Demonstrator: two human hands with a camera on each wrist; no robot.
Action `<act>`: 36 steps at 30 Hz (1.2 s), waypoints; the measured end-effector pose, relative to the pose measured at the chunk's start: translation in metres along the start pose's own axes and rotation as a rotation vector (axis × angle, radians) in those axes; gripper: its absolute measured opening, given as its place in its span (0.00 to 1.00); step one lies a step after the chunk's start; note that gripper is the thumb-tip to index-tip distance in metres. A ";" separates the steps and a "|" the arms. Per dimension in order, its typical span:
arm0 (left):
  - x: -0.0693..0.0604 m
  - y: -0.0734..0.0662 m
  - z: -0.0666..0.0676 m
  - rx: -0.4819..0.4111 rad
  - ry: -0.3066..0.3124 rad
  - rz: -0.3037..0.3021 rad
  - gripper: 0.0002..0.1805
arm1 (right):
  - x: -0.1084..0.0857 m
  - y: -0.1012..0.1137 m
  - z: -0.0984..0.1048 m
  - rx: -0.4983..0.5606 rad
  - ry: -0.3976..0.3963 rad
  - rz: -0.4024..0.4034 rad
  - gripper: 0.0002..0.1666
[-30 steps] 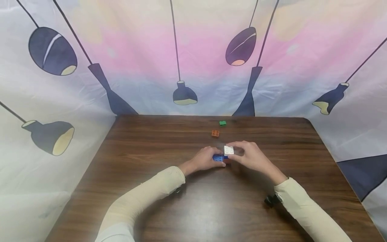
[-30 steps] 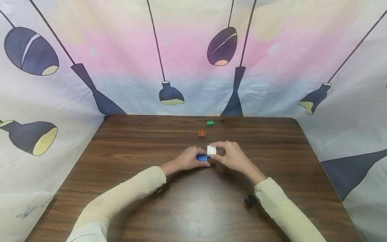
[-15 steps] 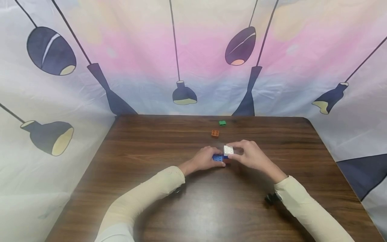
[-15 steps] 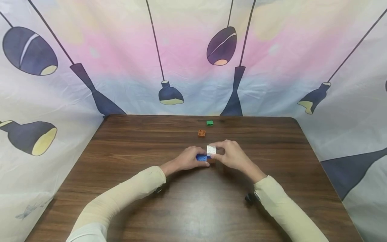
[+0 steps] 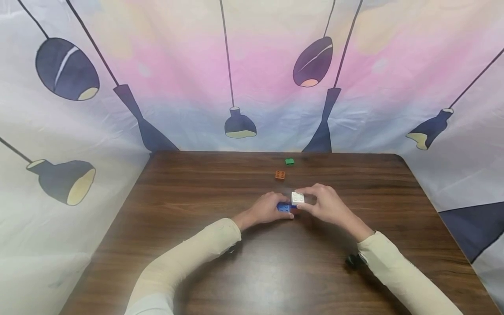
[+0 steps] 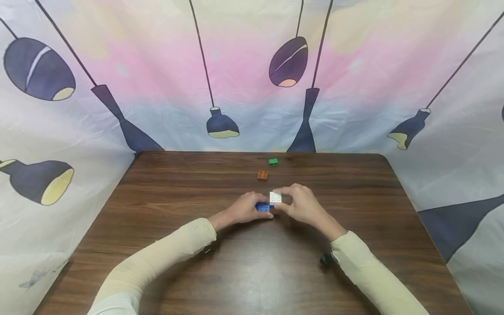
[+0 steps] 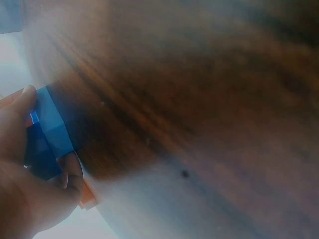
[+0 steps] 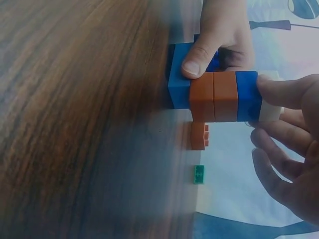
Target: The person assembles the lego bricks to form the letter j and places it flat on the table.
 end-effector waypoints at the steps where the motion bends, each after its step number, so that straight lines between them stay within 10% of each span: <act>1: 0.000 0.000 0.000 0.000 0.000 0.001 0.28 | 0.000 0.000 0.000 -0.004 -0.001 0.001 0.23; 36: 0.000 0.000 -0.001 0.019 -0.006 -0.012 0.29 | -0.003 -0.017 0.009 0.165 -0.018 0.026 0.27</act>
Point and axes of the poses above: each hand's wrist, its own x-axis towards the middle knuckle, its own z-axis out of the back of the hand, y = z × x, the point moved 8 cm from there along x, towards the middle knuckle, and after that the axes turned 8 degrees about -x, right-handed, at the moved point
